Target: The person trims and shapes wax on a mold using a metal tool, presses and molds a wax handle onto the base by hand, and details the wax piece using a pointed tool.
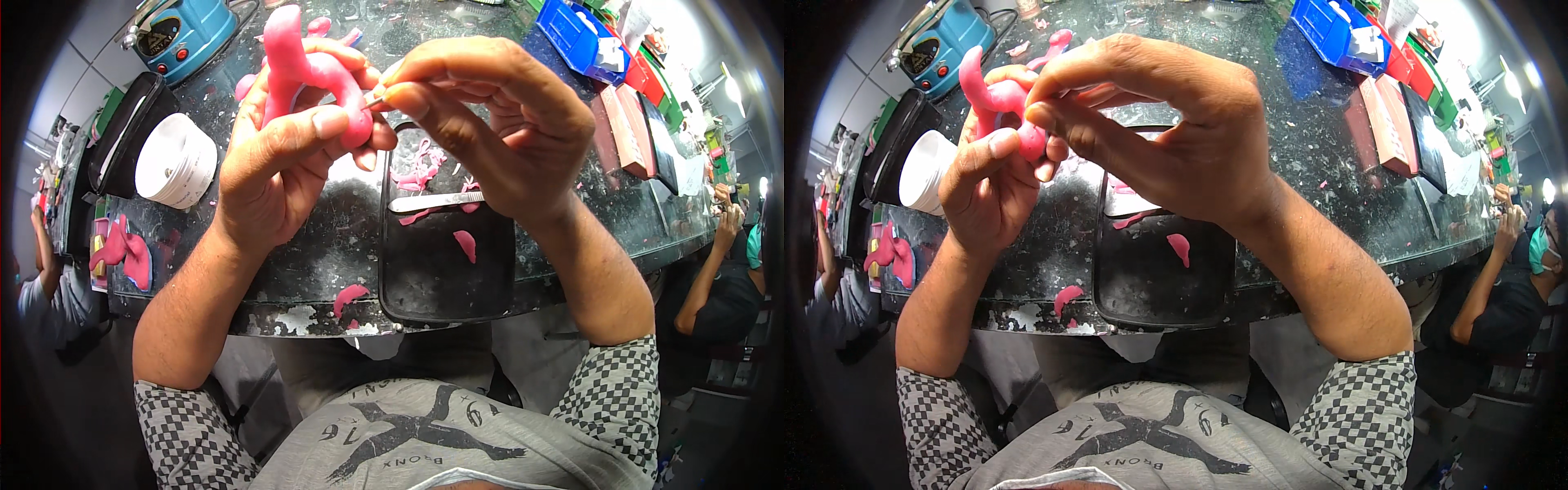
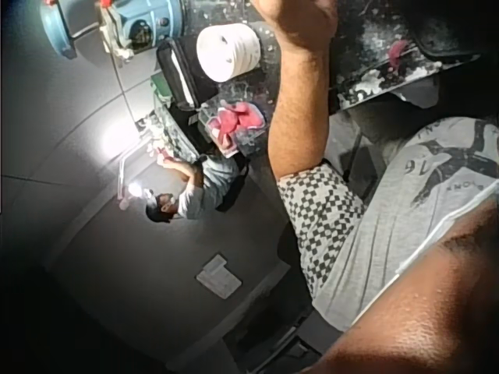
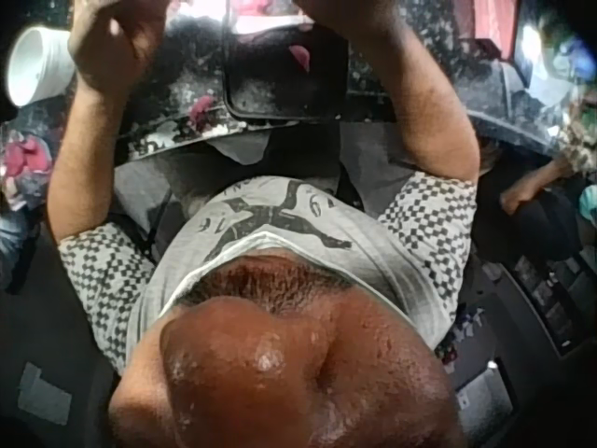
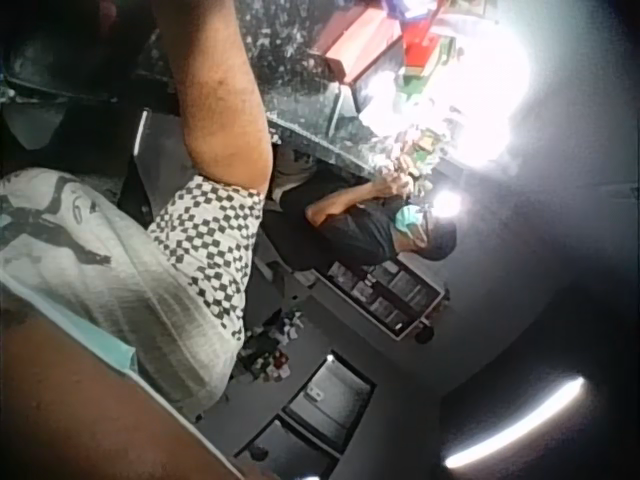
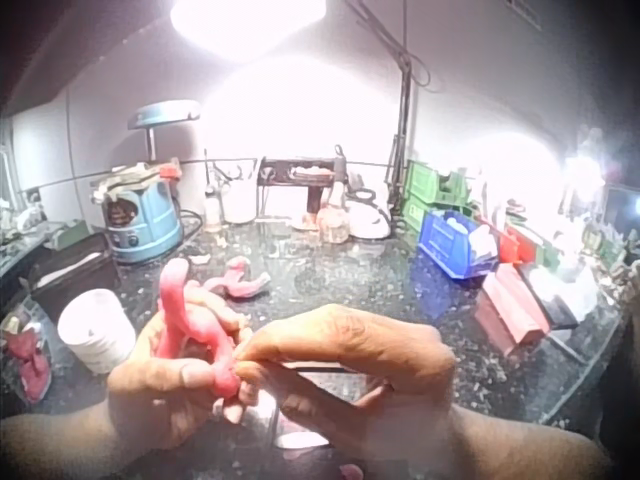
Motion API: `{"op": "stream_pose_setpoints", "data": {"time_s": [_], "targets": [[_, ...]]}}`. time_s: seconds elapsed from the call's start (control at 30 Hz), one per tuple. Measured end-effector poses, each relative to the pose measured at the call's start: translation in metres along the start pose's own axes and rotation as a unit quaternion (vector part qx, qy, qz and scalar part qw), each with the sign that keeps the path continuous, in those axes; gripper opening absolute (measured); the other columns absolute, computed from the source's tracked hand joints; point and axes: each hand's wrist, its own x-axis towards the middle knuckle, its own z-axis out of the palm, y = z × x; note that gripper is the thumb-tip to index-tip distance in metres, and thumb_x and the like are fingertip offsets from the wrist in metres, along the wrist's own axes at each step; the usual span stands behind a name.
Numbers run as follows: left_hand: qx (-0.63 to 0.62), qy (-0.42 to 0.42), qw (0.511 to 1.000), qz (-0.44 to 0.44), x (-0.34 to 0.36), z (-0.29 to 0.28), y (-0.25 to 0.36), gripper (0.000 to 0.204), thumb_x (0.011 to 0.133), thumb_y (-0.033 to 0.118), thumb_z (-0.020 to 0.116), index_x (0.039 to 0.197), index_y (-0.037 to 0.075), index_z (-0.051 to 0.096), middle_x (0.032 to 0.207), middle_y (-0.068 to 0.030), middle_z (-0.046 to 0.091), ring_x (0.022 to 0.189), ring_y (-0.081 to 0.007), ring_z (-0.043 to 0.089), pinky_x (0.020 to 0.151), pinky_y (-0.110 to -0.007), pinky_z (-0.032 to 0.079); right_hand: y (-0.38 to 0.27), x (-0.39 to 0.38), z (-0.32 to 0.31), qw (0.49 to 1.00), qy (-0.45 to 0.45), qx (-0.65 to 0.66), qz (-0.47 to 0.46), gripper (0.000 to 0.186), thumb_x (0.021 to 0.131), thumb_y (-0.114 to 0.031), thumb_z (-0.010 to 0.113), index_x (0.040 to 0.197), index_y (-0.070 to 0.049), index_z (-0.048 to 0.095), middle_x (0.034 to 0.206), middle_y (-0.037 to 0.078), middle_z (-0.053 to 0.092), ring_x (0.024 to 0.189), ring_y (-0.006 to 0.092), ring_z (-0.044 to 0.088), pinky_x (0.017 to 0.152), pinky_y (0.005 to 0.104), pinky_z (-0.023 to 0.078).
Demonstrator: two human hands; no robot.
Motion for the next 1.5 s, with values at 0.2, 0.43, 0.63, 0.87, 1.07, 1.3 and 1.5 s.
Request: {"op": "stream_pose_setpoints", "data": {"time_s": [0.2,0.43,0.63,0.87,1.07,1.3,1.5], "targets": [[-0.018,-0.024,1.000,0.000,-0.0002,-0.0053,0.0001,0.054,0.086,0.018,0.059,0.133,0.001,0.038,0.114,-0.0183,0.055,0.084,-0.0257,0.064,0.064,-0.027,0.053,-0.0068,-0.0025,0.0052,0.987,0.057,0.104,0.109,0.020,0.095,0.000,0.062,0.113,0.007,0.058,0.101,0.018,0.068,0.093,0.0217,0.070,0.082,0.0342,0.060],[-0.025,-0.001,1.000,0.001,0.0003,-0.0021,0.0001,0.045,0.089,0.017,0.056,0.129,0.000,0.042,0.103,-0.0188,0.060,0.077,-0.0257,0.065,0.060,-0.027,0.054,-0.0076,-0.0027,0.0044,0.995,0.018,0.050,0.080,0.019,0.096,0.000,0.060,0.113,0.007,0.057,0.102,0.018,0.068,0.093,0.0244,0.071,0.083,0.0354,0.060],[-0.025,-0.002,1.000,-0.004,-0.0005,-0.0011,-0.0002,0.045,0.089,0.015,0.056,0.129,0.000,0.042,0.103,-0.0182,0.061,0.078,-0.0259,0.066,0.059,-0.028,0.054,-0.0082,-0.0023,0.0041,0.992,0.032,0.066,0.103,0.019,0.095,0.001,0.061,0.112,0.007,0.058,0.102,0.018,0.068,0.093,0.0231,0.071,0.083,0.0334,0.059],[-0.020,0.006,1.000,-0.006,0.0005,-0.0017,-0.0012,0.044,0.089,0.016,0.057,0.127,-0.002,0.042,0.102,-0.0176,0.061,0.078,-0.0260,0.067,0.060,-0.028,0.055,-0.0051,-0.0007,0.0022,0.999,0.000,0.000,0.033,0.020,0.093,0.002,0.063,0.112,0.008,0.059,0.100,0.017,0.068,0.094,0.0219,0.069,0.081,0.0332,0.058],[-0.008,0.000,1.000,-0.004,0.0015,-0.0021,-0.0013,0.045,0.089,0.016,0.057,0.127,-0.003,0.043,0.101,-0.0167,0.062,0.079,-0.0251,0.068,0.061,-0.027,0.055,-0.0036,-0.0024,0.0070,0.997,0.040,0.031,0.058,0.020,0.095,0.002,0.061,0.113,0.008,0.056,0.100,0.018,0.068,0.093,0.0217,0.070,0.079,0.0331,0.060],[0.010,-0.002,1.000,-0.003,0.0009,-0.0010,-0.0009,0.045,0.090,0.016,0.056,0.128,-0.003,0.042,0.100,-0.0172,0.062,0.080,-0.0243,0.068,0.063,-0.028,0.056,-0.0009,-0.0031,0.0057,0.998,0.018,0.018,0.049,0.021,0.095,-0.001,0.061,0.114,0.007,0.056,0.102,0.019,0.068,0.089,0.0225,0.071,0.078,0.0333,0.061],[0.007,-0.003,1.000,0.008,0.0007,-0.0001,-0.0015,0.045,0.092,0.016,0.055,0.129,-0.003,0.042,0.100,-0.0181,0.063,0.083,-0.0250,0.069,0.065,-0.028,0.057,-0.0062,-0.0010,0.0054,0.998,0.014,-0.004,0.066,0.019,0.094,0.000,0.063,0.112,0.006,0.060,0.102,0.017,0.069,0.090,0.0220,0.071,0.078,0.0331,0.060]]}}
